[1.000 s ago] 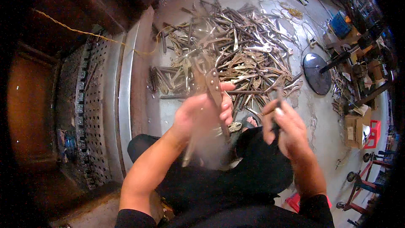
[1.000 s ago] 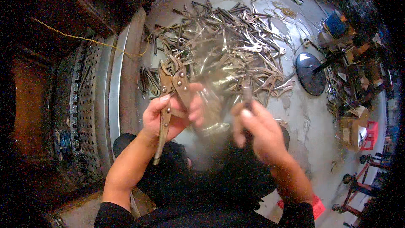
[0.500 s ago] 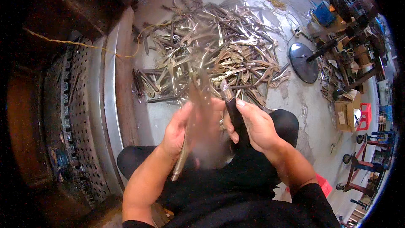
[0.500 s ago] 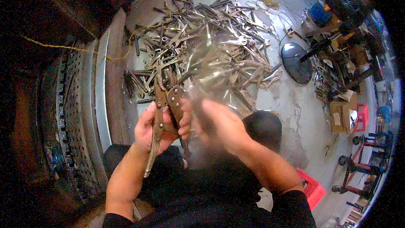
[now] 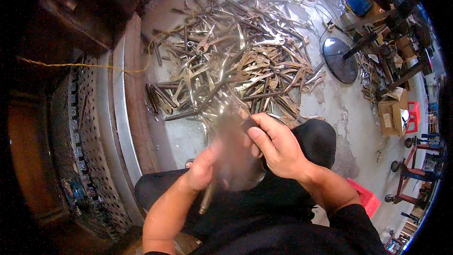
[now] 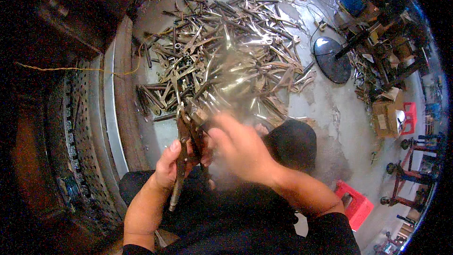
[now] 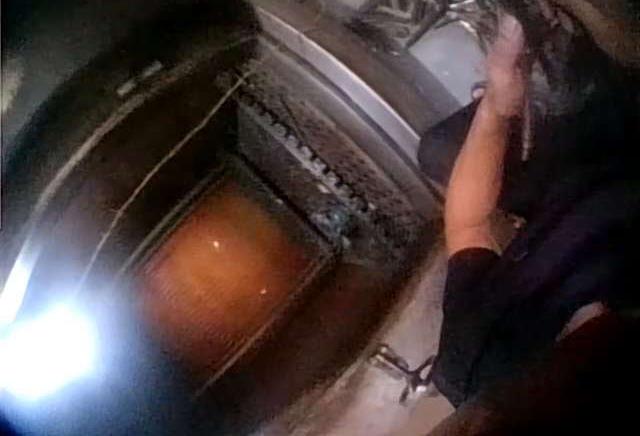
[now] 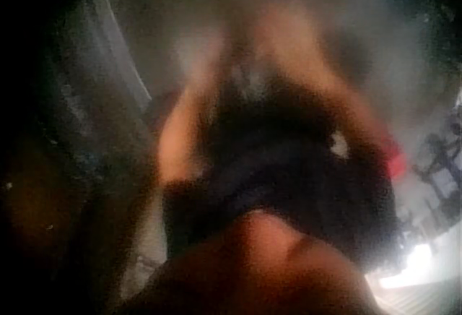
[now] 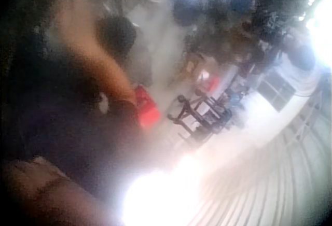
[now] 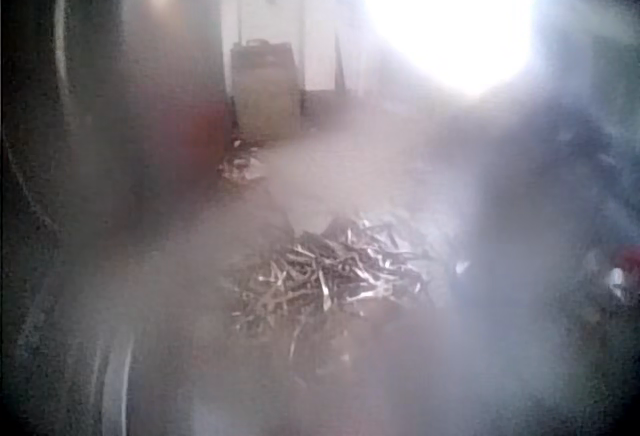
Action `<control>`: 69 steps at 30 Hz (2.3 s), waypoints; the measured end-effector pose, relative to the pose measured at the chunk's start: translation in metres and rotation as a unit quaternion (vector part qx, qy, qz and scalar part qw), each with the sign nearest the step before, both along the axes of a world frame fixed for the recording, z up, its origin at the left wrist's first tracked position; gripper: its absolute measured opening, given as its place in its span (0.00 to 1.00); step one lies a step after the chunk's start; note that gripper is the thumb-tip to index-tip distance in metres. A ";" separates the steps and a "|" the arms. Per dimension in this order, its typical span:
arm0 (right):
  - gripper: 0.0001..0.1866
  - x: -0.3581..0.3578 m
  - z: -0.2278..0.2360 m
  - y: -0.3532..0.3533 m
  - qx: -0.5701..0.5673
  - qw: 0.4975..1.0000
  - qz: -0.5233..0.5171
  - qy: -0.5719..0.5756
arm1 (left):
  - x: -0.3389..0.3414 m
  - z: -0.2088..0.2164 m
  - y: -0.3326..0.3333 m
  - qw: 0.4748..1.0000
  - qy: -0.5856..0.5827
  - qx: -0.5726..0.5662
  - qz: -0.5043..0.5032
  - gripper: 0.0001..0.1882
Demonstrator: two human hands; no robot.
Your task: The person scrubs a small metal piece against a wooden surface, then sits on the floor and uses a hammer to repeatedly strike a pile of metal pieces. The person handles the metal pieces one at a time, striking them with the hammer.
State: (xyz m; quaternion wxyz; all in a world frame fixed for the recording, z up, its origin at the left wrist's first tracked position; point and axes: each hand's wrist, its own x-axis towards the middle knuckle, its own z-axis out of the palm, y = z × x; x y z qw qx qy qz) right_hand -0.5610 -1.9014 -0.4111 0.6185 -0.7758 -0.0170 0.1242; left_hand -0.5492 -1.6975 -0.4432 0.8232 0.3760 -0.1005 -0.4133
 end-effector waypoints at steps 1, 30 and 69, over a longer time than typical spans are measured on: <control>0.10 0.000 0.000 -0.001 -0.009 1.000 0.005 0.019 | -0.001 0.002 -0.001 1.000 0.007 0.027 0.009 0.38; 0.08 -0.014 -0.003 0.009 -0.006 0.999 -0.035 0.017 | -0.011 0.031 -0.024 0.982 -0.061 0.180 0.026 0.46; 0.10 -0.014 -0.016 0.002 0.055 0.996 -0.063 0.027 | -0.005 0.014 -0.030 0.955 -0.125 0.267 0.029 0.49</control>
